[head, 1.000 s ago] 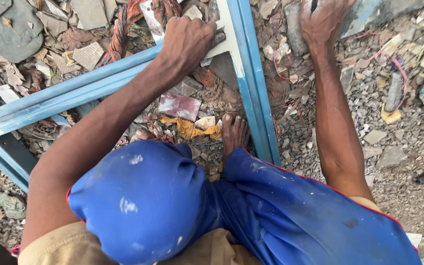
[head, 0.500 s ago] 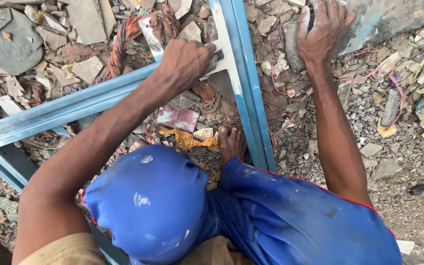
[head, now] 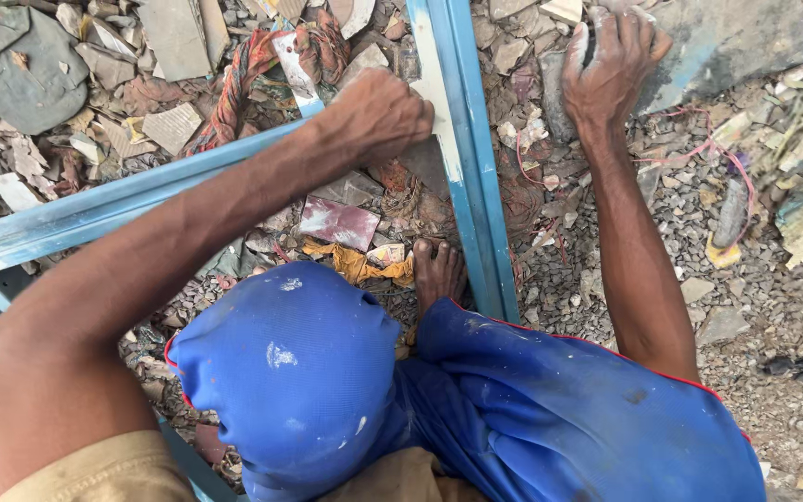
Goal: The person sits on the ground and uses a sanding block to smooth the surface of a blue metal frame. They work along the edges and corners, occasionally repositioning the frame to access different sections.
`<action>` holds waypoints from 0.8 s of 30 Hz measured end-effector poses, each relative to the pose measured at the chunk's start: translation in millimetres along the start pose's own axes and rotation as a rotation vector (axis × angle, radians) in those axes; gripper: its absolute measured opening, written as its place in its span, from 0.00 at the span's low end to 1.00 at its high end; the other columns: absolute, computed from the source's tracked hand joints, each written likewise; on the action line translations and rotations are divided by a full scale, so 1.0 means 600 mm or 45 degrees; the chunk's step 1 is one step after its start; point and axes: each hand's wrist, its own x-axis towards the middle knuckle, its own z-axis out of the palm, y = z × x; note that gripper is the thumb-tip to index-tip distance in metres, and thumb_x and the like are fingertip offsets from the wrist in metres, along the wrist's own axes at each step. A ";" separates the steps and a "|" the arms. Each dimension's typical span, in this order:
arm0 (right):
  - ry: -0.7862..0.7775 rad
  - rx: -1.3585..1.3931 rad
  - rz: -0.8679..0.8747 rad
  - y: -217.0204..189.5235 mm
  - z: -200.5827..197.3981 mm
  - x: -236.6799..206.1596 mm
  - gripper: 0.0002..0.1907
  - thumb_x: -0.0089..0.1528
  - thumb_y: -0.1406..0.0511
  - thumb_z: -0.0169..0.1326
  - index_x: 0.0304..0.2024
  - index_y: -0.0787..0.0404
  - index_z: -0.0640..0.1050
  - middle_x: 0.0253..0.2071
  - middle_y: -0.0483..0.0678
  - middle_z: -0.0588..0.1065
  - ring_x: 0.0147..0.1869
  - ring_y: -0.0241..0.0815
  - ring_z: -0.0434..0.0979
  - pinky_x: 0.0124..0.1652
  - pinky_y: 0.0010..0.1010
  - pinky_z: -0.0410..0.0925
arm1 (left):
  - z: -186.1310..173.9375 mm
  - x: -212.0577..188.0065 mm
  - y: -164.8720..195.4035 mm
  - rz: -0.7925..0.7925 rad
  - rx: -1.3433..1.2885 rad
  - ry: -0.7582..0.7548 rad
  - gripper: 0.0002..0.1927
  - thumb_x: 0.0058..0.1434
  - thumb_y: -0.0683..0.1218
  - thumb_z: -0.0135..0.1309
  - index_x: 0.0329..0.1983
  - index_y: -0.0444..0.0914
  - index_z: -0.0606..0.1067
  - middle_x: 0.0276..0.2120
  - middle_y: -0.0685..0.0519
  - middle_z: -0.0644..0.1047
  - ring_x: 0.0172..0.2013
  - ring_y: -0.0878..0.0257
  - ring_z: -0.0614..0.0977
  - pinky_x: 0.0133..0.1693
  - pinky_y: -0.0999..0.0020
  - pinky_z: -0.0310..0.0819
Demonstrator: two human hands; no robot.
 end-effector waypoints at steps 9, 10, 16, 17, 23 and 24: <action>-0.025 0.019 0.044 0.000 -0.001 0.012 0.20 0.74 0.56 0.47 0.55 0.63 0.80 0.53 0.56 0.76 0.64 0.56 0.69 0.63 0.63 0.49 | -0.025 -0.026 -0.013 0.023 -0.051 -0.013 0.17 0.75 0.51 0.37 0.37 0.37 0.71 0.11 0.60 0.62 0.10 0.71 0.62 0.11 0.69 0.60; 0.024 0.011 0.024 0.001 -0.002 0.011 0.20 0.74 0.56 0.47 0.56 0.62 0.80 0.54 0.55 0.76 0.64 0.54 0.70 0.63 0.63 0.49 | -0.030 -0.029 -0.014 -0.001 -0.062 -0.002 0.17 0.75 0.52 0.36 0.39 0.37 0.71 0.11 0.61 0.63 0.10 0.72 0.61 0.11 0.69 0.60; 0.032 -0.040 0.019 0.002 -0.007 0.006 0.21 0.72 0.56 0.49 0.59 0.63 0.77 0.57 0.55 0.76 0.64 0.54 0.70 0.63 0.64 0.51 | -0.041 0.003 -0.010 0.195 0.169 -0.139 0.18 0.74 0.53 0.41 0.33 0.40 0.73 0.14 0.62 0.63 0.15 0.70 0.62 0.20 0.67 0.60; 0.076 -0.101 -0.030 0.002 -0.007 0.006 0.22 0.70 0.57 0.49 0.60 0.63 0.77 0.58 0.55 0.76 0.66 0.55 0.70 0.63 0.66 0.49 | -0.037 0.008 -0.010 0.154 0.175 -0.087 0.18 0.75 0.52 0.42 0.31 0.41 0.73 0.14 0.62 0.63 0.15 0.71 0.61 0.19 0.68 0.60; 0.082 -0.098 -0.010 -0.003 -0.005 0.007 0.21 0.73 0.58 0.47 0.61 0.63 0.77 0.60 0.54 0.75 0.65 0.55 0.71 0.64 0.65 0.48 | 0.004 -0.015 -0.011 -0.225 -0.206 0.113 0.20 0.77 0.51 0.45 0.29 0.38 0.72 0.15 0.58 0.68 0.14 0.70 0.63 0.17 0.67 0.60; 0.149 -0.182 -0.079 -0.003 -0.005 0.007 0.22 0.72 0.58 0.46 0.62 0.64 0.77 0.62 0.54 0.75 0.66 0.55 0.70 0.64 0.66 0.45 | 0.008 -0.020 -0.008 -0.313 -0.239 0.181 0.17 0.75 0.50 0.47 0.31 0.38 0.72 0.17 0.57 0.70 0.15 0.70 0.64 0.16 0.67 0.60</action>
